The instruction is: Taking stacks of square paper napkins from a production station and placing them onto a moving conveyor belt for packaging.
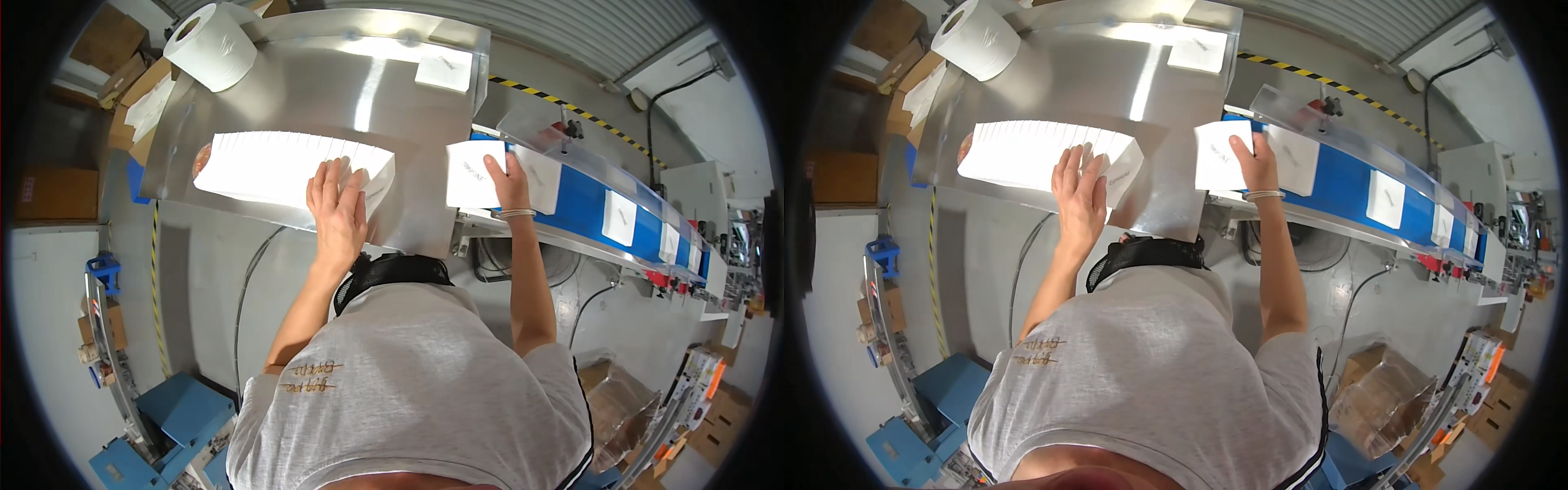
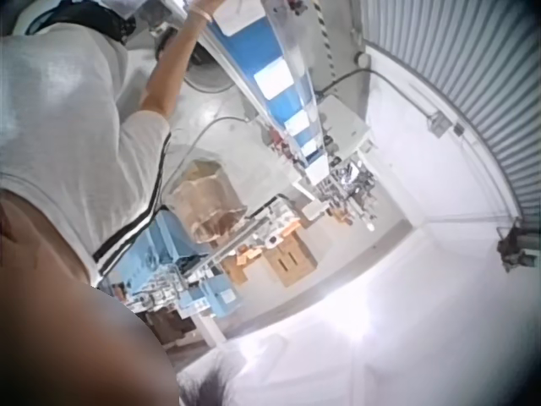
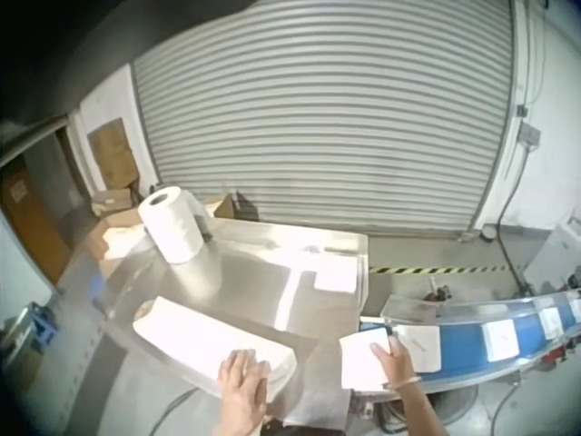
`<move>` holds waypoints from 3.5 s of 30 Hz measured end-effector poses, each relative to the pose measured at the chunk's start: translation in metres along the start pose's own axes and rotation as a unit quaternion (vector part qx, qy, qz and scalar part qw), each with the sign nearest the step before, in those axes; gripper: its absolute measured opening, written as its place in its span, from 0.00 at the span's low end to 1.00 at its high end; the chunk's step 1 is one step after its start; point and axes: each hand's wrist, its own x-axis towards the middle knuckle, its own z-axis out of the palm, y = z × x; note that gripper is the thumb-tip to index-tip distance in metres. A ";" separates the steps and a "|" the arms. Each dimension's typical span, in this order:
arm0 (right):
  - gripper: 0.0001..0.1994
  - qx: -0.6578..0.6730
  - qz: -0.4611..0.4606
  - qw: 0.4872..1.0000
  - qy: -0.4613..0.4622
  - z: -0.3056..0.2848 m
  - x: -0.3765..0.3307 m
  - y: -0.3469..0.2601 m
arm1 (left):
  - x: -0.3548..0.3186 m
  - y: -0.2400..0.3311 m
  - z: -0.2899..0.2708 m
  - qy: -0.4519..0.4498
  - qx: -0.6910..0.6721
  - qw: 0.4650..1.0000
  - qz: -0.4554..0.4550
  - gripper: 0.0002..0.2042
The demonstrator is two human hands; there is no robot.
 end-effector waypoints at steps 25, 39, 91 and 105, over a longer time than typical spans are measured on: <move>0.32 -0.215 -0.253 0.928 -0.172 0.075 -0.015 -0.051 | -0.003 0.006 -0.005 -0.015 0.012 1.000 0.014 0.16; 0.26 -0.268 0.007 0.944 0.192 -0.056 0.025 0.055 | 0.003 -0.017 -0.010 0.023 0.002 1.000 0.001 0.16; 0.20 -0.043 -0.208 0.918 -0.335 0.097 -0.006 -0.028 | 0.009 -0.012 -0.016 -0.001 -0.012 1.000 0.025 0.14; 0.29 -0.647 -0.110 0.656 0.372 -0.066 0.009 0.039 | 0.010 -0.023 -0.013 0.009 0.001 1.000 -0.021 0.17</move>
